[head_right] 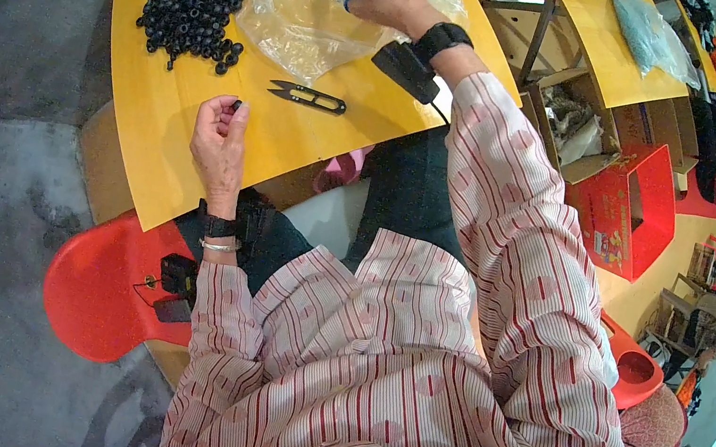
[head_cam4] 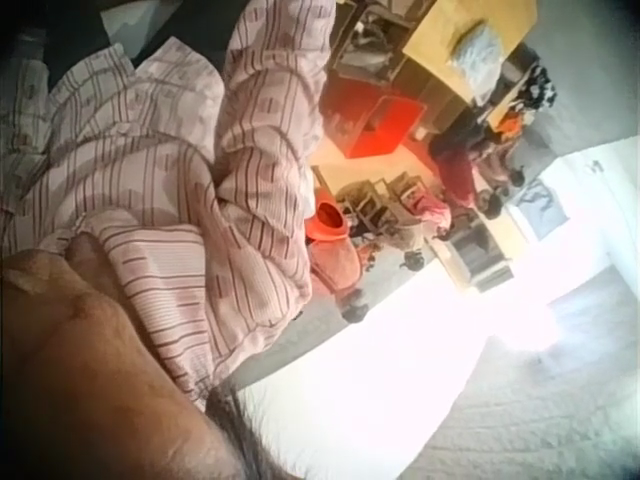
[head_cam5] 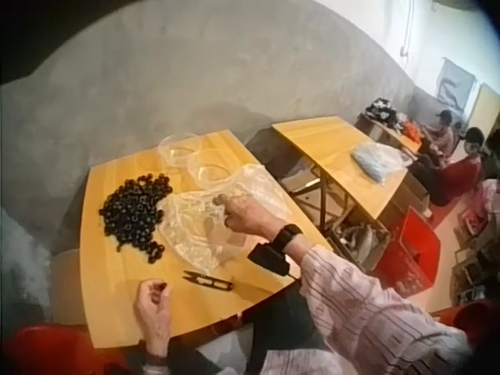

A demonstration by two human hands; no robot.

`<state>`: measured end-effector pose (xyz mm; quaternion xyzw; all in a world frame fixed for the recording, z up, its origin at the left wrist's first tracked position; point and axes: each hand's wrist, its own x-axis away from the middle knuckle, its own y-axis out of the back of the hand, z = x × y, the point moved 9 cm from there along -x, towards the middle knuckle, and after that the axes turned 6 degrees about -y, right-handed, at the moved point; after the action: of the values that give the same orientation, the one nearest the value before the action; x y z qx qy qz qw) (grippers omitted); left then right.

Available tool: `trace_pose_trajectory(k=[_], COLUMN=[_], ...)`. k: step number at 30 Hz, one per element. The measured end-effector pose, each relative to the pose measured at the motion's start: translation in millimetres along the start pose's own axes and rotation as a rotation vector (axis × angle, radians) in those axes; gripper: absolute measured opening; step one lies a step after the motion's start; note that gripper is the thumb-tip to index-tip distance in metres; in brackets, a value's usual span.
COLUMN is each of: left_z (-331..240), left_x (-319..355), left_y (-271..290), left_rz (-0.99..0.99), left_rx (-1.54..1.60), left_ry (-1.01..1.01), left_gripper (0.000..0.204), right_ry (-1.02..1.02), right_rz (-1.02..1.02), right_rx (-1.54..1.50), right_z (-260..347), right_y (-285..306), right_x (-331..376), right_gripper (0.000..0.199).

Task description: The person assembles rubber components by inserting small pins into them by hand and sorts the rubber pieces across the table.

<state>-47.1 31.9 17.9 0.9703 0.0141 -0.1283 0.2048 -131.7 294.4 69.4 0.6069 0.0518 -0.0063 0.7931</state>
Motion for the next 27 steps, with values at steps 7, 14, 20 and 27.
trace_pose_trajectory(k=[7, 14, 20, 27], left_z=[7, -1, 1, 0], left_x=[3, 2, 3, 3], left_y=[3, -4, 2, 0], left_rz=[-0.006, 0.016, -0.036, -0.027], left_rx=[-0.01, 0.001, 0.082, 0.108], left_ry=[0.01, 0.012, 0.018, 0.002], left_gripper=[0.021, 0.02, 0.02, 0.02], right_ry=[0.077, 0.138, 0.089, 0.137], right_rz=[0.208, -0.02, 0.009, -0.012], right_rx=[-0.419, -0.255, -0.026, -0.089], right_z=[16, -21, 12, 16], right_y=[19, 5, -4, -9], right_x=[0, 8, 14, 18], right_gripper=[0.031, 0.025, 0.028, 0.034])
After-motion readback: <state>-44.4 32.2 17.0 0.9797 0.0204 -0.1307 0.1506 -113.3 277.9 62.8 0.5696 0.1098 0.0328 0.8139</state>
